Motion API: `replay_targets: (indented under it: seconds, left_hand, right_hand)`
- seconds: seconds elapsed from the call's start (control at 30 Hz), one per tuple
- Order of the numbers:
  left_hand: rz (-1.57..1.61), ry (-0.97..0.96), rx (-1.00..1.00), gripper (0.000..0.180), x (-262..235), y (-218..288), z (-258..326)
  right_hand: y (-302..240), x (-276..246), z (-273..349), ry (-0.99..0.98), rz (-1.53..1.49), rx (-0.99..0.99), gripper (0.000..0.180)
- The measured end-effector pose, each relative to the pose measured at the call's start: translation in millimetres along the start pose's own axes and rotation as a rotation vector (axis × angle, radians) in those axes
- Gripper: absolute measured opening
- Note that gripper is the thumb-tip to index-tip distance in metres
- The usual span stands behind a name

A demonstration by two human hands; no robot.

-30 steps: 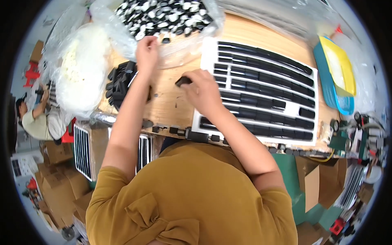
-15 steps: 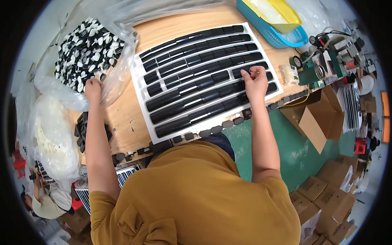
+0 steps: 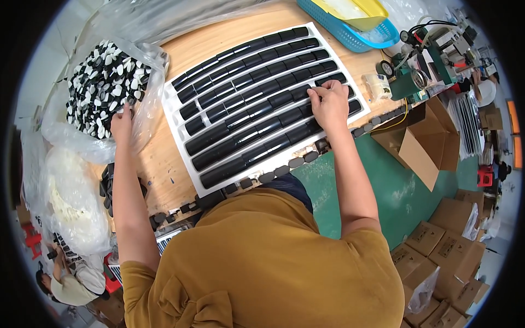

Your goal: Assembling plastic components by attaching white end caps to black housings and placing them in a sorting tray.

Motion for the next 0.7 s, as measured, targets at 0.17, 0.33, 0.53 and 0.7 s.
replay_targets:
  seconds: [0.17,0.33,0.53,0.7]
  left_hand:
    - [0.01,0.021,-0.044,0.072,2.5,-13.3,-16.7]
    - [0.03,-0.122,-0.105,0.074,22.1,-41.1,-39.5]
    - [0.048,-0.102,0.051,0.053,28.4,-45.9,-40.8]
    - [0.03,-0.039,-0.076,0.034,23.6,-32.3,-31.6]
  right_hand:
    - [42.3,-6.1,-16.1,0.195,0.115,0.096,0.021]
    - [26.8,0.8,-13.1,0.211,0.327,0.077,0.023]
    - [30.6,12.7,-8.9,0.18,0.26,0.175,0.025]
    - [43.1,15.6,-17.9,-0.08,0.204,0.476,0.042]
Point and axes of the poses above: each hand's wrist, its own z-axis away from the middle knuckle, its own x-axis out of the palm, y = z × x, the point moved 7 cm from there along -z, towards the middle knuckle, and after that the axes turned 2 degrees about -x, right-handed, at the moved point
